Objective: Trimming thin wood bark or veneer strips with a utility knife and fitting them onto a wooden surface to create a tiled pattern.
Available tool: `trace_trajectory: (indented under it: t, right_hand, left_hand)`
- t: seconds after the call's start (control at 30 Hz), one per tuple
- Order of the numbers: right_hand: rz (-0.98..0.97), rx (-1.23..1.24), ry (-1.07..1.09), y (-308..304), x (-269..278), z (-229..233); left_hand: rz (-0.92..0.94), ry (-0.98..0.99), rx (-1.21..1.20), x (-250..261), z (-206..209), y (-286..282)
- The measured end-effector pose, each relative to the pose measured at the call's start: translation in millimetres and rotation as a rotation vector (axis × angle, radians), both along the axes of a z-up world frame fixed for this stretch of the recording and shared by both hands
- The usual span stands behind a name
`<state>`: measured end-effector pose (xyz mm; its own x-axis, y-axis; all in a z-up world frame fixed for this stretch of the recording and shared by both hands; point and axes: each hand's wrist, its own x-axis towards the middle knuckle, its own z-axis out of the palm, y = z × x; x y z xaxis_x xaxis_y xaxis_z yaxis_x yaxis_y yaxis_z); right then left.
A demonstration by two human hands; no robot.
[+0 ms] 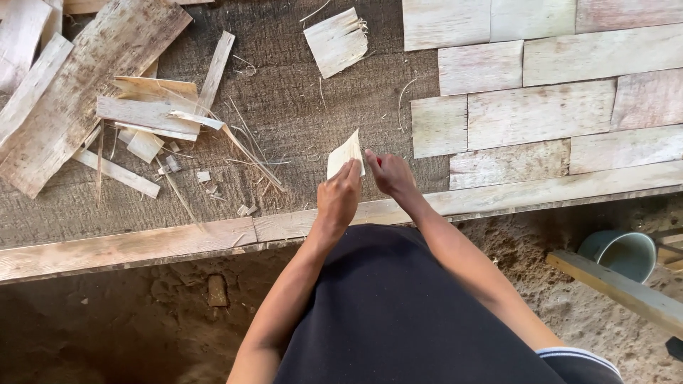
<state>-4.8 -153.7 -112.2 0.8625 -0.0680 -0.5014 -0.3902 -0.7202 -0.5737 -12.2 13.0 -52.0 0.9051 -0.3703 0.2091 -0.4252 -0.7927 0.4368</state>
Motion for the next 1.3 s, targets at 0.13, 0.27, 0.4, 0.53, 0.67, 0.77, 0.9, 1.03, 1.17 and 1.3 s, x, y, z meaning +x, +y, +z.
trace_trajectory:
  t: [0.13,0.27,0.4,0.53,0.67,0.77,0.9,1.03,1.17,1.3]
  right_hand:
    - [-0.019,-0.045,0.052,-4,10,-25]
    - [-0.029,-0.073,0.084,-5,16,-43]
    - [-0.044,-0.09,0.122,-9,18,-53]
    - [-0.006,-0.104,0.126,-9,26,-56]
    - [-0.018,-0.092,0.115,-1,35,-47]
    - [-0.007,-0.1,0.131,-1,34,-59]
    - [0.0,-0.178,0.211,-15,33,-72]
    - [0.02,-0.18,0.169,-21,22,-99]
    - [-0.157,0.019,0.116,-21,18,-98]
    - [-0.634,0.697,0.041,-4,25,19]
  left_hand:
    - [-0.002,0.051,0.003,-3,-4,-1]
    - [-0.001,0.08,-0.018,-2,5,-2]
    - [-0.009,0.084,0.021,-5,6,-1]
    - [-0.018,0.106,-0.009,2,21,1]
    - [-0.013,0.107,0.004,5,33,7]
    - [-0.012,0.109,0.011,2,31,9]
    - [-0.015,0.124,-0.037,-2,20,10]
    - [0.052,0.095,-0.065,20,37,27]
    - [0.187,0.26,-0.459,30,32,59]
    - [0.407,0.554,-0.918,48,26,90]
